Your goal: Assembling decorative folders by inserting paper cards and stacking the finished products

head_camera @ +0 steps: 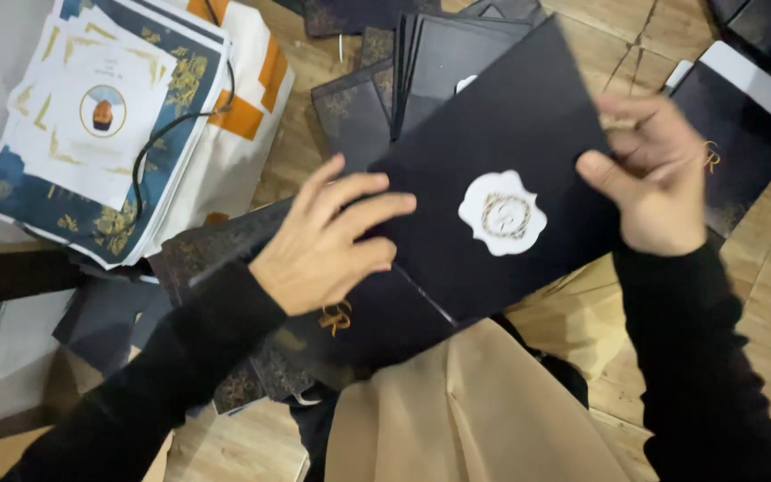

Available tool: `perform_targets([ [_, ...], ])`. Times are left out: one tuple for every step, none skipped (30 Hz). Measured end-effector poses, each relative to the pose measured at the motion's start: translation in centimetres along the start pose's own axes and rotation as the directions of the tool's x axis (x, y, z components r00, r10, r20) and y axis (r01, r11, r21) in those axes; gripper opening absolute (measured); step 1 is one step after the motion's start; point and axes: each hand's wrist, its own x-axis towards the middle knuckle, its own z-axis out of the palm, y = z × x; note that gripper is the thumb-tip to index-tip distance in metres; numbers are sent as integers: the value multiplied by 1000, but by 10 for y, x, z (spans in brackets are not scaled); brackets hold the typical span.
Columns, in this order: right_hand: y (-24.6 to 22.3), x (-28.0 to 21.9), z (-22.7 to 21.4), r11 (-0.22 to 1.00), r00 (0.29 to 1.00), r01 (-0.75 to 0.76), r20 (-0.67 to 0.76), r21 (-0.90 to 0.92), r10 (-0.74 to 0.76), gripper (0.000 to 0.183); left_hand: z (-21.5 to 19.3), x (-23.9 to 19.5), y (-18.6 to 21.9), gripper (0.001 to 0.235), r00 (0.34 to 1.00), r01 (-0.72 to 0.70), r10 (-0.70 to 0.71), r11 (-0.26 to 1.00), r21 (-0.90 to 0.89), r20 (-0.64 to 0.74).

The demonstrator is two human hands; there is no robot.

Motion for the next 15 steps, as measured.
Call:
perform_targets([
  [-1, -5, 2, 998, 998, -55, -44, -19, 54, 39, 1, 0, 4, 14, 1000, 20, -20, 1000, -20, 11],
  [0, -10, 4, 993, 990, -111, -90, -36, 107, 36, 3, -1, 7, 14, 999, 40, -39, 998, -40, 23],
  [1, -12, 1, 993, 989, -116, -93, -36, 113, 36, 3, 3, 4, 14, 999, 40, -39, 998, -46, 25],
  [3, -14, -1, 995, 986, -94, -139, -30, 89, 34, 3, 6, 2, 14, 1000, 29, -28, 999, -33, 13],
  [5, -18, -2, 997, 980, -74, -185, -23, 69, 32, 2, 8, 0, 13, 1000, 18, -18, 1000, -23, 4],
  [8, -27, 2, 996, 979, -84, -189, -21, 78, 32, 3, 5, 5, 13, 1000, 19, -19, 999, -31, 9],
  [10, -30, 4, 995, 986, -101, -133, 29, 103, 31, 2, 7, 5, 15, 998, 26, -23, 999, -40, 62],
  [12, -34, 6, 990, 989, -120, -75, 78, 126, 31, 2, 9, 5, 17, 993, 33, -27, 998, -48, 114],
  [14, -39, 5, 990, 989, -122, -80, 76, 128, 31, 3, 10, 5, 17, 993, 30, -23, 998, -53, 114],
  [17, -45, 5, 982, 978, -173, -105, 74, 180, 32, 5, 10, 5, 19, 992, 22, -16, 999, -46, 128],
  [21, -50, 6, 971, 964, -226, -126, 76, 234, 33, 7, 9, 5, 20, 990, 19, -13, 999, -39, 143],
  [23, -51, 4, 970, 963, -230, -127, 76, 238, 33, 6, 14, 4, 20, 989, 20, -14, 999, -43, 144],
  [26, -53, 3, 982, 967, -174, -176, 72, 184, 33, 4, 18, 5, 20, 992, -1, 4, 1000, -23, 129],
  [27, -54, 1, 991, 966, -118, -225, 65, 130, 33, 1, 23, 6, 20, 993, -21, 21, 1000, -3, 113],
  [31, -56, 1, 992, 966, -109, -227, 64, 121, 33, -1, 23, 4, 20, 994, -27, 26, 1000, 4, 110],
])
